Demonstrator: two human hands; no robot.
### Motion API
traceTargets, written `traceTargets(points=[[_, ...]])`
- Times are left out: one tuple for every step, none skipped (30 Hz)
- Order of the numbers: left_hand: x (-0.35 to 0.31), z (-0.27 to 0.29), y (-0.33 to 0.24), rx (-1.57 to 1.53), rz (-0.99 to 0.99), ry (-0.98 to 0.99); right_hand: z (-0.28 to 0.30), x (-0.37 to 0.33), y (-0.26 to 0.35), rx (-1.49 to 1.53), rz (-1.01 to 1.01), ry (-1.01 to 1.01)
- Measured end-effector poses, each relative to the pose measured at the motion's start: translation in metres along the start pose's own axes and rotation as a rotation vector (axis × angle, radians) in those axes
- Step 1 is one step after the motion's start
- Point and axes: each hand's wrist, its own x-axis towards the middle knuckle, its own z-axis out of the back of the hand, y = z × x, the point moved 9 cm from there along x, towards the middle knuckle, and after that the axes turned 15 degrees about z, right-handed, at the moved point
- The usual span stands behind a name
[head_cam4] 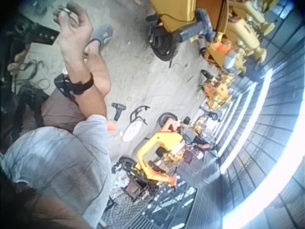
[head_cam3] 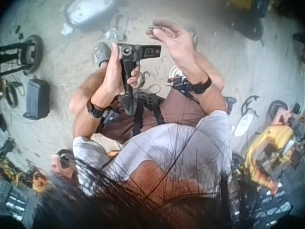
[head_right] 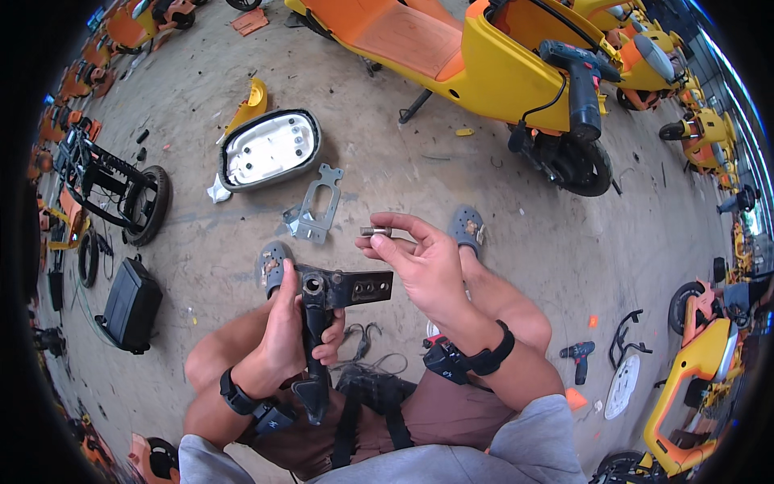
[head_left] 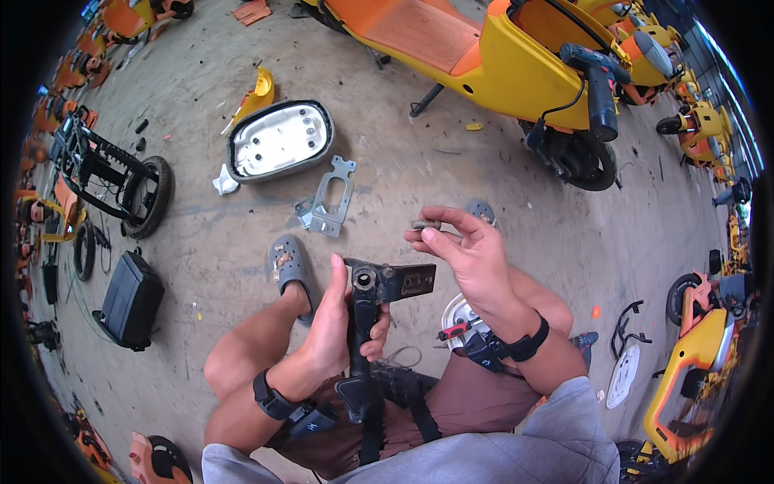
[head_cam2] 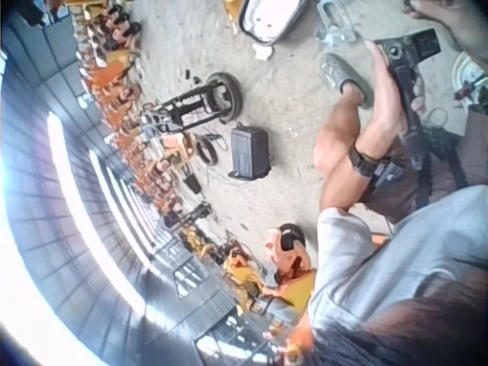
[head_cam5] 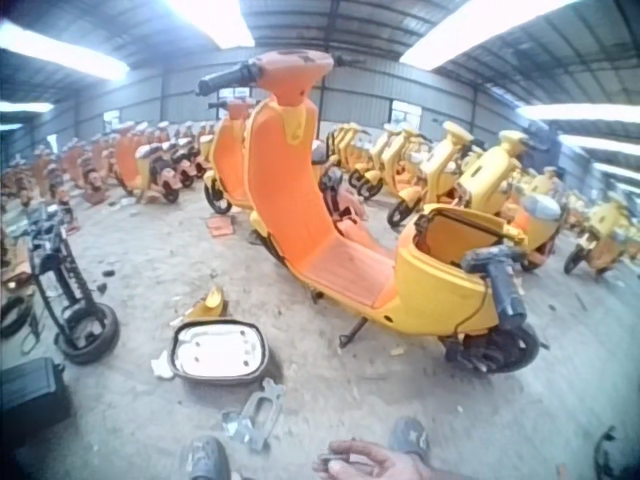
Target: The person disassembles a black metal component, removing bolts by hand and placing them into a white bin, then uses pliers to manipulate a pin on the bracket.
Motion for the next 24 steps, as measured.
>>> traceTargets(points=[[0.001,0.001,0.001,-0.008,0.013,-0.006,-0.005,-0.001,0.007,-0.033,0.002,0.024],[0.002,0.003,0.001,-0.016,0.026,-0.012,-0.009,-0.002,0.011,-0.066,0.004,0.048],[0.003,0.005,0.003,-0.024,0.039,-0.018,-0.011,-0.004,0.013,-0.102,0.019,0.059],[0.003,0.005,0.002,-0.013,0.046,-0.032,-0.013,-0.008,0.016,-0.14,0.039,0.07],[0.004,0.004,0.002,-0.002,0.053,-0.046,-0.014,-0.011,0.018,-0.179,0.06,0.081],[0.005,0.004,0.002,0.009,0.06,-0.06,-0.014,-0.013,0.019,-0.241,0.11,0.097],[0.004,0.005,0.003,0.01,0.067,-0.067,-0.022,-0.014,0.032,-0.356,0.252,0.177],[0.004,0.006,0.004,0.011,0.074,-0.074,-0.031,-0.017,0.045,-0.469,0.395,0.256],[0.004,0.007,0.005,0.012,0.081,-0.081,-0.041,-0.021,0.057,-0.582,0.539,0.335],[0.004,0.007,0.004,0.037,0.068,-0.087,-0.051,-0.024,0.069,-0.669,0.679,0.371],[0.004,0.006,0.004,0.041,0.053,-0.095,-0.054,-0.027,0.07,-0.677,0.734,0.381],[0.005,0.006,0.003,0.044,0.039,-0.103,-0.057,-0.03,0.067,-0.685,0.789,0.389],[0.005,0.005,0.002,0.048,0.025,-0.11,-0.06,-0.033,0.067,-0.694,0.843,0.398],[0.005,0.005,0.002,0.05,0.017,-0.112,-0.062,-0.034,0.069,-0.698,0.874,0.398],[0.005,0.005,0.001,0.053,0.01,-0.114,-0.064,-0.034,0.069,-0.719,0.879,0.411],[0.004,0.005,0.0,0.054,0.003,-0.118,-0.065,-0.035,0.07,-0.74,0.884,0.425],[0.004,0.006,0.001,0.04,0.009,-0.127,-0.066,-0.036,0.071,-0.76,0.888,0.439],[0.003,0.007,0.001,0.025,0.016,-0.137,-0.066,-0.036,0.073,-0.772,0.898,0.425],[0.003,0.008,0.002,0.01,0.028,-0.147,-0.065,-0.037,0.075,-0.784,0.904,0.408],[0.003,0.009,0.003,-0.003,0.047,-0.13,-0.064,-0.037,0.076,-0.797,0.91,0.391],[0.002,0.01,0.003,-0.016,0.066,-0.112,-0.061,-0.034,0.078,-0.794,0.897,0.333],[0.002,0.011,0.006,-0.037,0.089,-0.095,-0.058,-0.032,0.079,-0.79,0.875,0.278],[0.002,0.011,0.004,-0.033,0.088,-0.104,-0.054,-0.03,0.08,-0.786,0.852,0.224],[0.0,0.01,0.004,-0.04,0.093,-0.097,-0.048,-0.028,0.071,-0.731,0.849,0.201]])
